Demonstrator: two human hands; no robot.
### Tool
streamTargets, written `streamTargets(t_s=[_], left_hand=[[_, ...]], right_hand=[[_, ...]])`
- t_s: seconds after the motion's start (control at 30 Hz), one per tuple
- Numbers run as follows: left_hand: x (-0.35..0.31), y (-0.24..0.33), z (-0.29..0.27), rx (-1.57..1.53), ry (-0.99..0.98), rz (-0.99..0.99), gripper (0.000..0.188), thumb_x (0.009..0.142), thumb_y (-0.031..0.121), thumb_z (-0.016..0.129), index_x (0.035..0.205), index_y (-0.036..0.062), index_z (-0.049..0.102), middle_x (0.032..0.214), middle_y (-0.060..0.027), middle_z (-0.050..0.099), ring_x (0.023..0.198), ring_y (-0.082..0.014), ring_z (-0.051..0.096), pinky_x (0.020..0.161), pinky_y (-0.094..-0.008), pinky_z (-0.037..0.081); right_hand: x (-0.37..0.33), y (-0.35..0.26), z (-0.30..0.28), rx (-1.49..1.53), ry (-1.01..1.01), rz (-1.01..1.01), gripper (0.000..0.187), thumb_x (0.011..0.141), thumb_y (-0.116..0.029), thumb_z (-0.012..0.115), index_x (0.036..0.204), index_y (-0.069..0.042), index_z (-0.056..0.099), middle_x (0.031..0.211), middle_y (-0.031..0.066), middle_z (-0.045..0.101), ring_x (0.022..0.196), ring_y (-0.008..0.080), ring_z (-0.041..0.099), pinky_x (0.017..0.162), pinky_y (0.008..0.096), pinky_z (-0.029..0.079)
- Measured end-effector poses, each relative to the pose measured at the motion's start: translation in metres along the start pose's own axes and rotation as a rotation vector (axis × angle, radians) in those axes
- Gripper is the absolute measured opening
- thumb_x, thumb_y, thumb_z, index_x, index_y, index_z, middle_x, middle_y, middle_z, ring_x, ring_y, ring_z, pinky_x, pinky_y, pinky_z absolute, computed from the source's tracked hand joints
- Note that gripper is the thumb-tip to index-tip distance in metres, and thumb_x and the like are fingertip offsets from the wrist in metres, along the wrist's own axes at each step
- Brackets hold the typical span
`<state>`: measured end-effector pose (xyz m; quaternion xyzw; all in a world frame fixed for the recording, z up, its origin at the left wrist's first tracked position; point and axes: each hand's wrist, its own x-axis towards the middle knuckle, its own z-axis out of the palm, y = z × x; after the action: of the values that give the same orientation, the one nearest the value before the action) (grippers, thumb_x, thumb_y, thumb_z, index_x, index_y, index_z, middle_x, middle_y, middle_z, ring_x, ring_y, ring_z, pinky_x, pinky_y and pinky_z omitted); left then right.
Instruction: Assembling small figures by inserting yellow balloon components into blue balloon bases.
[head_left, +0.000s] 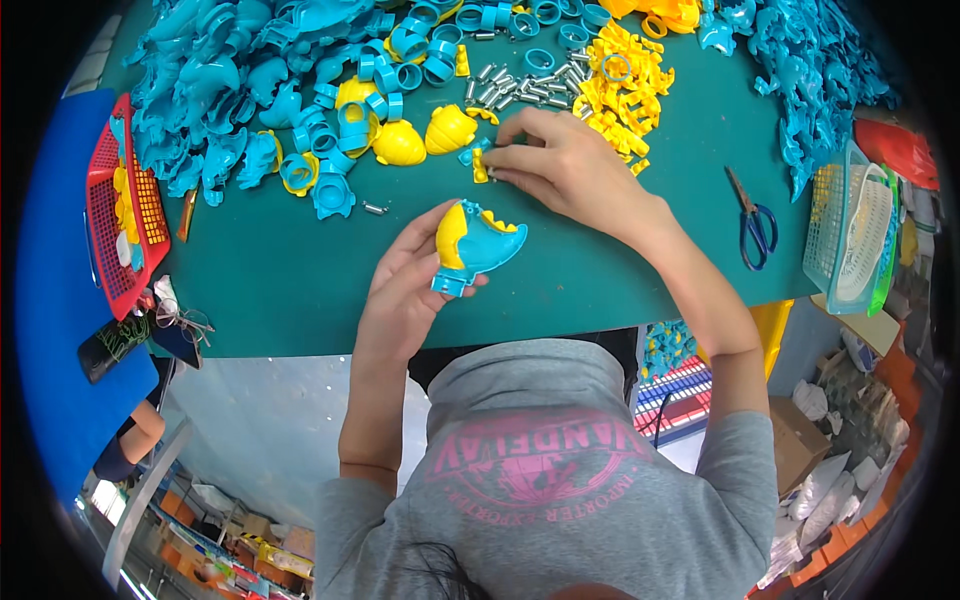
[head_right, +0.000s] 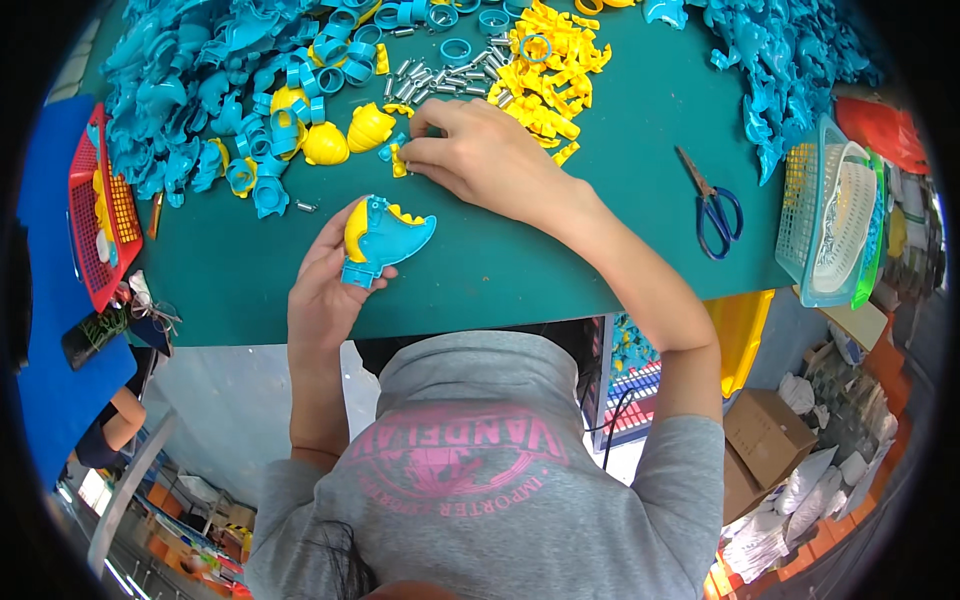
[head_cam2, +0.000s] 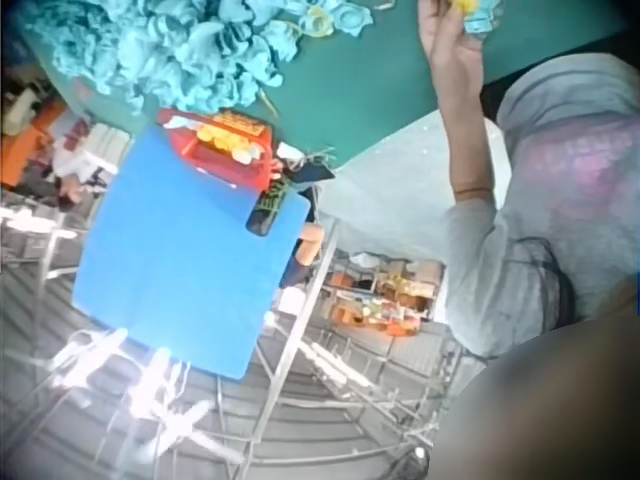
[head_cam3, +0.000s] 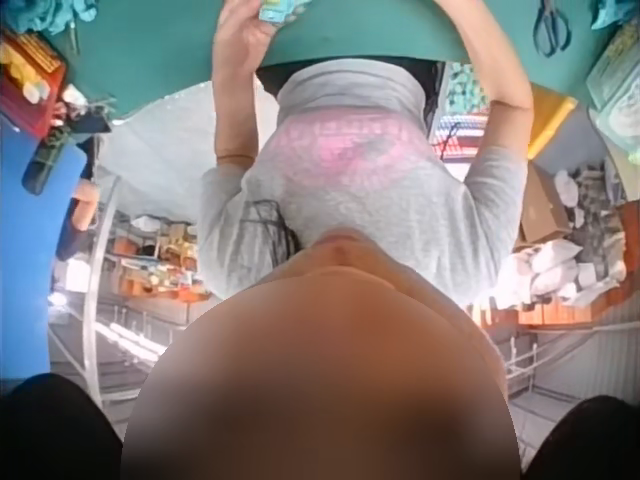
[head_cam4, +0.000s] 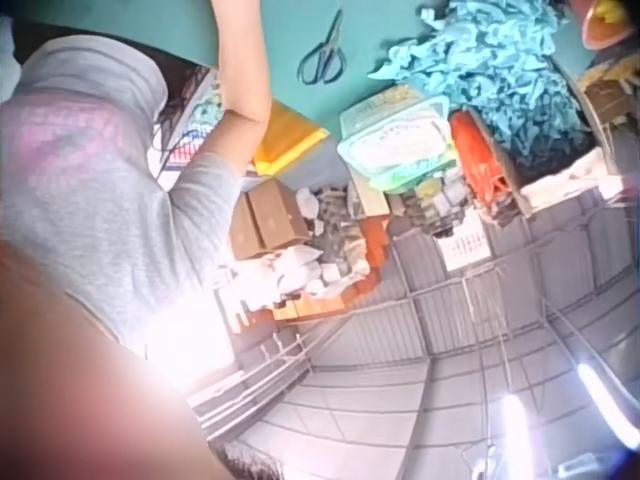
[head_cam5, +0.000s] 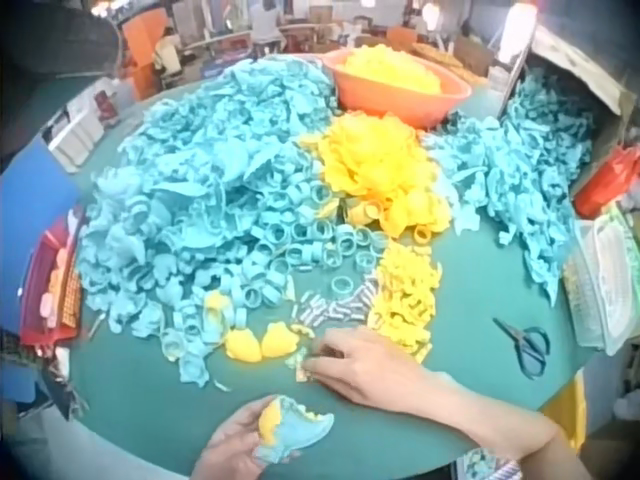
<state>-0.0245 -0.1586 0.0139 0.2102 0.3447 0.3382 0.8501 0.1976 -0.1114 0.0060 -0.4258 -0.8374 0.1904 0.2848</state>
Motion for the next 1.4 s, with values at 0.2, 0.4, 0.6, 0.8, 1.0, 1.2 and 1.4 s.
streamTargets(t_s=[0.2,0.4,0.6,0.8,1.0,1.2,1.4], left_hand=[[-0.004,0.009,-0.006,0.001,0.054,0.016,0.051,0.082,0.012,0.047,0.129,-0.0031,0.034,0.112,-0.0119,0.052,0.081,-0.0162,0.057,0.066,-0.0244,0.046],[0.004,0.009,0.003,0.074,0.057,-0.024,0.049,0.084,0.013,0.05,0.128,-0.0019,0.036,0.11,-0.0098,0.053,0.081,-0.0124,0.055,0.067,-0.0231,0.045],[0.008,0.004,0.018,0.095,-0.056,-0.071,0.046,0.085,0.014,0.051,0.125,-0.003,0.04,0.109,-0.0089,0.054,0.083,-0.0114,0.054,0.069,-0.0228,0.044],[0.013,0.001,0.031,0.159,-0.1,-0.073,0.046,0.083,0.011,0.053,0.125,-0.0044,0.041,0.111,-0.0113,0.054,0.085,-0.0119,0.055,0.069,-0.0236,0.045],[0.019,0.001,0.036,0.105,-0.133,-0.082,0.046,0.081,0.006,0.054,0.124,-0.0063,0.043,0.111,-0.0136,0.055,0.091,-0.0148,0.056,0.075,-0.0254,0.046],[0.025,0.009,0.052,0.35,-0.059,0.077,0.047,0.079,0.007,0.056,0.121,-0.0086,0.044,0.11,-0.0146,0.056,0.097,-0.0179,0.056,0.08,-0.0271,0.045],[0.04,0.002,0.048,-0.008,-0.204,-0.024,0.055,0.082,0.014,0.054,0.13,-0.0033,0.032,0.113,-0.012,0.052,0.085,-0.0157,0.056,0.07,-0.0255,0.047]], right_hand=[[-0.01,-0.003,-0.01,-0.044,-0.071,0.027,0.013,0.072,-0.01,0.066,0.085,-0.008,0.064,0.09,0.003,0.056,0.077,0.0214,0.053,0.067,0.0314,0.042],[-0.015,-0.007,-0.013,0.164,0.013,0.107,0.014,0.072,-0.007,0.067,0.086,-0.007,0.064,0.088,0.0049,0.058,0.077,0.019,0.055,0.066,0.0286,0.043],[-0.019,-0.032,-0.039,0.749,-0.079,0.401,0.012,0.074,0.0,0.066,0.086,0.0,0.064,0.082,0.0059,0.06,0.073,0.0099,0.055,0.063,0.0222,0.044],[-0.03,-0.024,-0.042,0.941,-0.08,0.548,0.012,0.076,0.0,0.065,0.088,0.002,0.063,0.083,0.0048,0.061,0.078,0.0094,0.057,0.069,0.0218,0.047],[-0.033,-0.02,-0.045,1.078,-0.072,0.651,0.011,0.076,0.001,0.065,0.087,0.002,0.063,0.082,0.004,0.062,0.077,0.008,0.059,0.07,0.0201,0.048],[-0.033,-0.018,-0.049,1.036,0.0,0.685,0.013,0.076,0.001,0.065,0.089,0.002,0.063,0.077,0.0037,0.063,0.072,0.0067,0.058,0.066,0.0189,0.048],[-0.021,0.033,-0.093,0.601,0.212,0.546,0.02,0.076,-0.013,0.067,0.092,-0.001,0.063,0.08,0.0035,0.063,0.07,0.0058,0.057,0.058,0.0209,0.045]])
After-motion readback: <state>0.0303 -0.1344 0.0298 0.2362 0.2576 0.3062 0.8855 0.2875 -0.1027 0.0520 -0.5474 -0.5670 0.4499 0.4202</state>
